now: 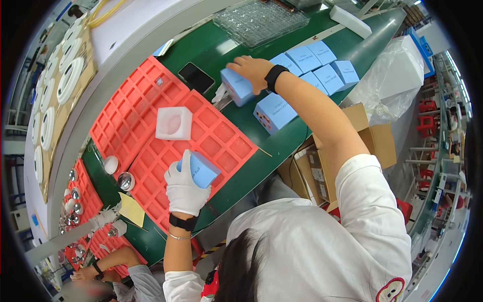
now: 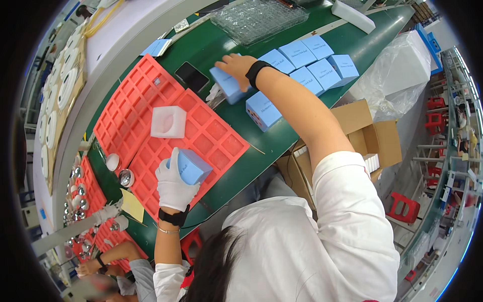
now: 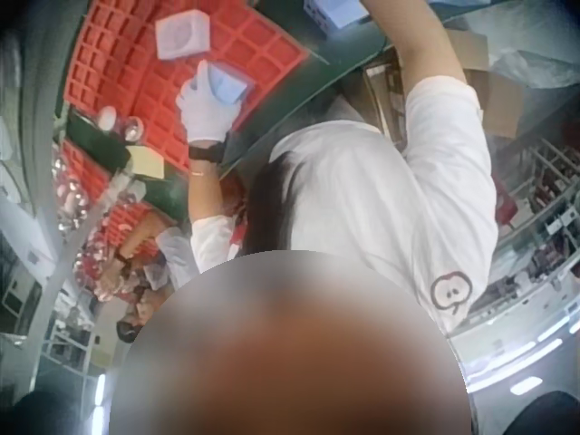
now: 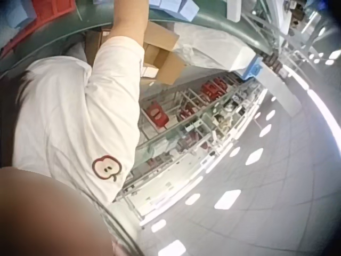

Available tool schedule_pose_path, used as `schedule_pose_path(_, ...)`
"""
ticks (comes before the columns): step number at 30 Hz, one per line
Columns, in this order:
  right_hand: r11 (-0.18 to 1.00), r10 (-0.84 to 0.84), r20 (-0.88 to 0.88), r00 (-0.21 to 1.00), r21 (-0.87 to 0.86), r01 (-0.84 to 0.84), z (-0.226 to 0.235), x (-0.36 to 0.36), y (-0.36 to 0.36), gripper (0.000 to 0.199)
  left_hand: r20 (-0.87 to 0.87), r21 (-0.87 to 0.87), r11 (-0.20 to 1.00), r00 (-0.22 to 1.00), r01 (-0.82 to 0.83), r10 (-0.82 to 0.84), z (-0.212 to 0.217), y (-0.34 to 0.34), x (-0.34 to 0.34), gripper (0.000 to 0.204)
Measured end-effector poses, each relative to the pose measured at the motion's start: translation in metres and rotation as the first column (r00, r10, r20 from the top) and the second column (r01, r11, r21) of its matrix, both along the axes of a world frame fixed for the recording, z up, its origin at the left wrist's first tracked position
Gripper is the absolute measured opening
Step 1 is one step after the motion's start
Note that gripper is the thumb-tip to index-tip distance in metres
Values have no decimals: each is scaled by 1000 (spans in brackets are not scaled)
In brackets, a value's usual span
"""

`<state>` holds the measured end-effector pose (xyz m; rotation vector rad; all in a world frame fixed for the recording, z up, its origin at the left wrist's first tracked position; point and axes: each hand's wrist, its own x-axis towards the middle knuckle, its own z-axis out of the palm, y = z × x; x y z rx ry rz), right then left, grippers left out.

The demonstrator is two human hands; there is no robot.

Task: Packing electronic product boxes into larger shipping cartons and sealing them with adhesive tape.

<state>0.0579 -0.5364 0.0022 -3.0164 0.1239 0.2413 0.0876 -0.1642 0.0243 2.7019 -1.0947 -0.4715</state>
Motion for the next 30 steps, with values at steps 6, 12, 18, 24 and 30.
schedule_pose_path(6,994,-56,-129,990,-98,43,-33,-37,-31,94,90,-179,981,994,78,-63,18,-72,6,99)
schedule_pose_path(12,979,-193,233,953,109,172,-16,-82,-47,63,-15,-127,973,981,192,-196,-13,-194,20,99)
schedule_pose_path(18,867,-468,473,747,412,282,1,-224,1,37,68,-138,957,967,255,-247,-53,-228,16,104)
schedule_pose_path(24,558,-814,292,503,634,535,-60,-336,92,29,-44,-96,951,953,295,-301,-55,-249,24,106)
schedule_pose_path(30,515,-823,173,541,628,584,-93,-350,158,23,241,-30,922,898,387,-369,-73,-242,5,96)
